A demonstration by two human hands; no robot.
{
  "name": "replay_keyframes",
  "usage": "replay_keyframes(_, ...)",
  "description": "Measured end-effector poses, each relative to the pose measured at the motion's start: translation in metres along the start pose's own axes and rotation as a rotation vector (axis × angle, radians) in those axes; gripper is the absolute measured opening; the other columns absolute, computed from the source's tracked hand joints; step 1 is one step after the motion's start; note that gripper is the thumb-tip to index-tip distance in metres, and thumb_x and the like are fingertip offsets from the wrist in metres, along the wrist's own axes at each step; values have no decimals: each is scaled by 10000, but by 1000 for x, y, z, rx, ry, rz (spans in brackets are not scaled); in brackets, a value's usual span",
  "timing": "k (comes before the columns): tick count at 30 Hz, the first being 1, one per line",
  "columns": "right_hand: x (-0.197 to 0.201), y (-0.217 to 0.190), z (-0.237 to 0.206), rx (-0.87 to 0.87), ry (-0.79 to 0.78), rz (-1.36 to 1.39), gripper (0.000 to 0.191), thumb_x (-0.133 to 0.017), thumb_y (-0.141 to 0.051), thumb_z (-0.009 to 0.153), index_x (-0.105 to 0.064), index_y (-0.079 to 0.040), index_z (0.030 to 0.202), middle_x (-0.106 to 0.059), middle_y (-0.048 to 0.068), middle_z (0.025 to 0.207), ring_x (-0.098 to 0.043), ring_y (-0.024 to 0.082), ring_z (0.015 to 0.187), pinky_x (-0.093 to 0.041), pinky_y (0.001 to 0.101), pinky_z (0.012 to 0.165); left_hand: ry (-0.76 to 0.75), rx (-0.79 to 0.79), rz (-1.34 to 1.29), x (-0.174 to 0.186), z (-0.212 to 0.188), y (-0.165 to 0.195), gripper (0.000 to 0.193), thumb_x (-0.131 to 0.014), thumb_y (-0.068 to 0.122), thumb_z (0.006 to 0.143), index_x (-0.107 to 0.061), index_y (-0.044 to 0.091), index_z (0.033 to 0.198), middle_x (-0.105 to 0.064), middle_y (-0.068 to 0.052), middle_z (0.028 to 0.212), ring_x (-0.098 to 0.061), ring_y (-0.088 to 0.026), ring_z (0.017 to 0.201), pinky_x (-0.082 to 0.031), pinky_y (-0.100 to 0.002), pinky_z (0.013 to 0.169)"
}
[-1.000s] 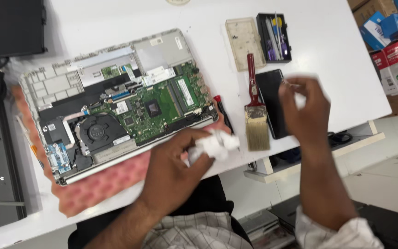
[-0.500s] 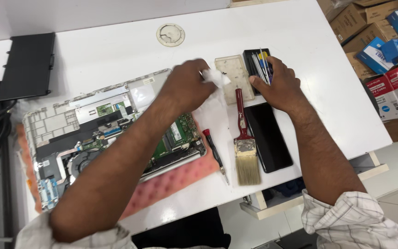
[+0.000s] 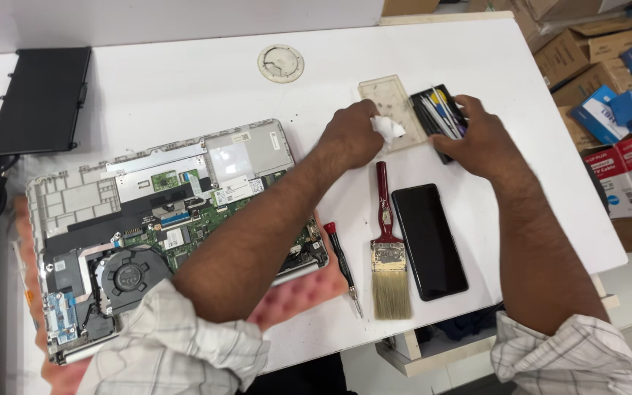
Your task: The person wipes a copper heatsink and a black bracket with a white cloth, then uses a syringe-style applicator to apply thermal paste onto the CPU area of an opened laptop motherboard. They press the heatsink into place on the board and use a screwdriver to drive screws and reassemble the laptop.
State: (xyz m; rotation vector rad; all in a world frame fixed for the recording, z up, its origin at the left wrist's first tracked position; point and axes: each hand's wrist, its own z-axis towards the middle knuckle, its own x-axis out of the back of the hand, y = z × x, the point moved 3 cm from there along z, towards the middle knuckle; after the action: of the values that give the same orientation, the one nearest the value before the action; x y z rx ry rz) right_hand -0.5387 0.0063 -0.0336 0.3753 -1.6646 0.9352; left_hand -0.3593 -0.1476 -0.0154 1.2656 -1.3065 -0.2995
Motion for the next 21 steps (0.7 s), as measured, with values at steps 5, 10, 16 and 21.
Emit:
replay_keyframes(5,8,16,-4,-156,39,-101,894,-834,-280,814,-376,-57,1548,-641,253,1296,-706,340,1059,-593,427,878,30,-34,148,27,4,-5,433,-777,178,803,-701,136,1228,-715,-76,1208,-703,-243,1107,-548,-353,984)
replay_keyframes(10,16,-1,-24,-53,127,36,868,-832,-268,821,-388,-30,1528,-662,247,1308,-717,317,1086,-590,400,906,-18,61,261,55,-6,-17,449,-836,251,792,-701,110,1197,-742,-93,1180,-716,-257,1108,-573,-372,963)
replay_keyframes(16,7,-65,-55,180,168,93,849,-844,-254,831,-391,-42,1518,-669,263,1297,-716,313,1096,-606,393,869,64,90,198,42,-14,-16,576,-895,265,755,-591,26,1183,-708,-174,1151,-684,-312,1091,-569,-410,925)
replay_keyframes(21,-25,-118,-59,144,98,61,836,-839,-258,790,-396,-63,1471,-740,209,1109,-767,305,898,-617,395,810,-187,220,-16,46,-9,-20,376,-779,212,817,-725,-21,1108,-814,-168,1073,-841,-271,999,-674,-368,868)
